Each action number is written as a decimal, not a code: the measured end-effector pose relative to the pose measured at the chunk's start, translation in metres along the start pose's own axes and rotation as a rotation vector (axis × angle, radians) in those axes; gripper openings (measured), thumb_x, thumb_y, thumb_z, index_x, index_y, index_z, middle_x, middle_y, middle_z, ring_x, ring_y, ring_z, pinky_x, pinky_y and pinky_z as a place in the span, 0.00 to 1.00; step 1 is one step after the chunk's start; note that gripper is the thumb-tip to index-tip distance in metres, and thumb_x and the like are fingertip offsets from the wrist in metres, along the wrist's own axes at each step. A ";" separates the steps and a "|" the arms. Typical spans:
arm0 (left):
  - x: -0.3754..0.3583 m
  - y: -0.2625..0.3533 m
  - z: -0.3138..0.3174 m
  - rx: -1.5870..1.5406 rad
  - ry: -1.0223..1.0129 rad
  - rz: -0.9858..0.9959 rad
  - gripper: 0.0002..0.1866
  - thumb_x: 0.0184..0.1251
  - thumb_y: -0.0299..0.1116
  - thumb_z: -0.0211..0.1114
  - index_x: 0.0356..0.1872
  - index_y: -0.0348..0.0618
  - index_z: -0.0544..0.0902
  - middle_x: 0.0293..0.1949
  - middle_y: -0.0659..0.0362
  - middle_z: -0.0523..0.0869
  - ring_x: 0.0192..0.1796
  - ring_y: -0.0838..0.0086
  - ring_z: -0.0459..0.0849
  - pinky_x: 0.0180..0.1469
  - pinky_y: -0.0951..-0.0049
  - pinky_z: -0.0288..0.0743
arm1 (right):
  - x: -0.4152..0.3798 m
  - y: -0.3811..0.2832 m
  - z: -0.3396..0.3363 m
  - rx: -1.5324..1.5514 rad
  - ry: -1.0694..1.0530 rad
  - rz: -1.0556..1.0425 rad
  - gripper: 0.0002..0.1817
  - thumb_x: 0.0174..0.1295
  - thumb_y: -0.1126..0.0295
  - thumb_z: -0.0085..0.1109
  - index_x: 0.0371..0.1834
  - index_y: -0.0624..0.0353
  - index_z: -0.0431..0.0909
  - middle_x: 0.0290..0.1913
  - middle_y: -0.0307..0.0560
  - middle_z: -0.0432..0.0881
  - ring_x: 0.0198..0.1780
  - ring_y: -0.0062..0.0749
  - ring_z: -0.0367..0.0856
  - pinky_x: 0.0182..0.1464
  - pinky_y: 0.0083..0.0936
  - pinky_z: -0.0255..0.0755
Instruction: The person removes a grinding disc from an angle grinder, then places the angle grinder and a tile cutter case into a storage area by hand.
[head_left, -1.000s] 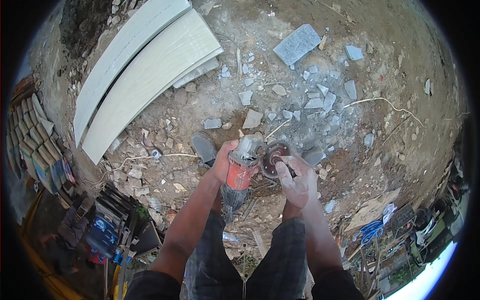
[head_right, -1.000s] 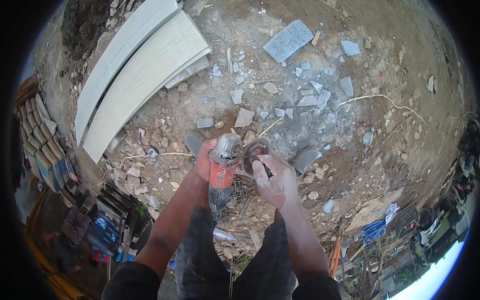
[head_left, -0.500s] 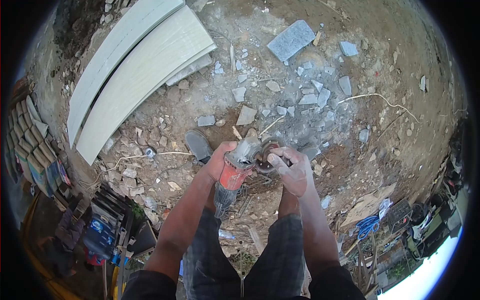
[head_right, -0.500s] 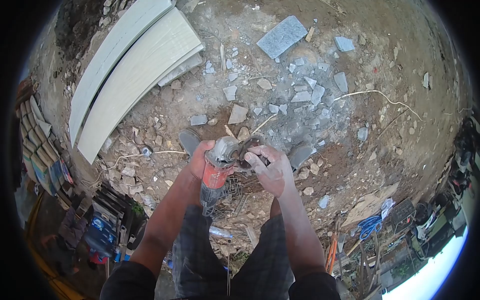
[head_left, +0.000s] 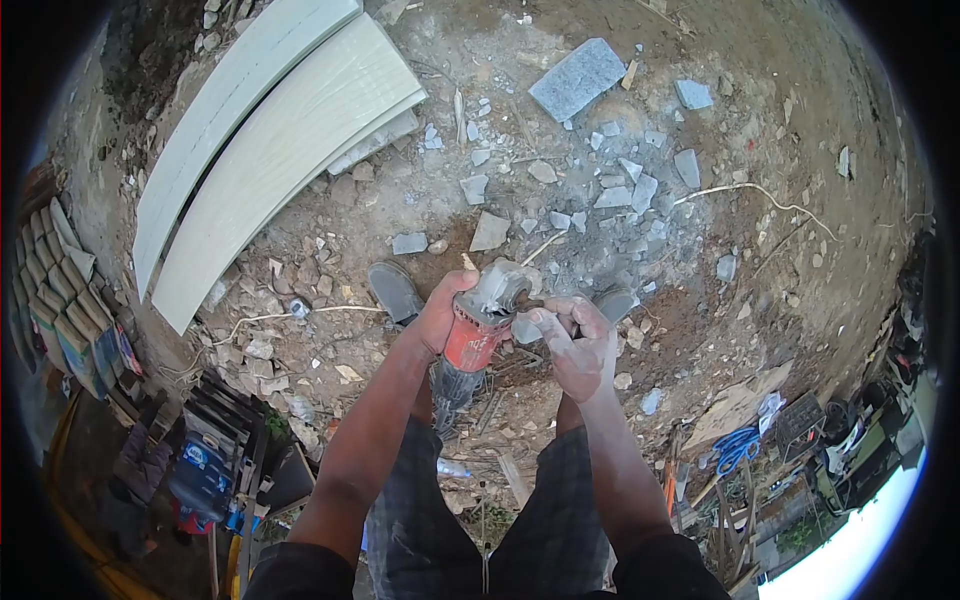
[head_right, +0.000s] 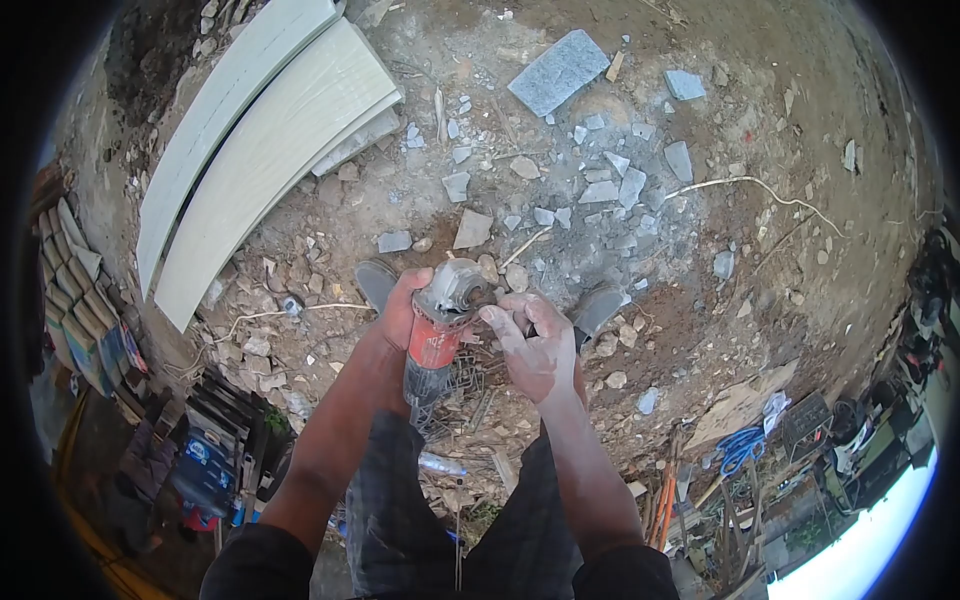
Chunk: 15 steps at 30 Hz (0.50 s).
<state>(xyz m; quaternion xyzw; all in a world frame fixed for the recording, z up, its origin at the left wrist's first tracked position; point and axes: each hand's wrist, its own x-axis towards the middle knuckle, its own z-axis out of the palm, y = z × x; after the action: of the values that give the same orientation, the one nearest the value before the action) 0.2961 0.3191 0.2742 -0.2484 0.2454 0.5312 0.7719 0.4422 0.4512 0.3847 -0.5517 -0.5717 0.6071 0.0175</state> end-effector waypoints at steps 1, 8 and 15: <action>0.000 0.000 0.000 0.001 -0.001 0.000 0.36 0.64 0.56 0.56 0.65 0.39 0.72 0.50 0.47 0.85 0.44 0.55 0.87 0.43 0.52 0.85 | 0.001 0.002 -0.001 0.001 -0.002 -0.045 0.11 0.63 0.69 0.67 0.44 0.65 0.84 0.31 0.38 0.76 0.31 0.20 0.70 0.35 0.21 0.68; -0.004 -0.007 0.012 0.097 0.062 0.093 0.33 0.66 0.56 0.56 0.56 0.34 0.78 0.42 0.49 0.87 0.38 0.63 0.87 0.43 0.63 0.82 | -0.002 0.009 0.005 -0.041 0.050 -0.070 0.15 0.64 0.68 0.66 0.51 0.63 0.83 0.29 0.39 0.75 0.31 0.21 0.70 0.36 0.22 0.69; 0.000 -0.015 0.007 0.204 0.066 0.144 0.35 0.64 0.55 0.58 0.64 0.39 0.72 0.48 0.52 0.84 0.39 0.66 0.85 0.41 0.63 0.80 | -0.003 0.022 0.008 -0.080 0.040 0.009 0.19 0.61 0.69 0.69 0.54 0.64 0.82 0.24 0.34 0.69 0.27 0.17 0.66 0.32 0.19 0.66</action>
<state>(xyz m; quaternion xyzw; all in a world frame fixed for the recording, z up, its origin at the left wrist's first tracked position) 0.3108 0.3189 0.2809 -0.1678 0.3405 0.5491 0.7446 0.4511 0.4360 0.3682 -0.5667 -0.5926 0.5724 0.0041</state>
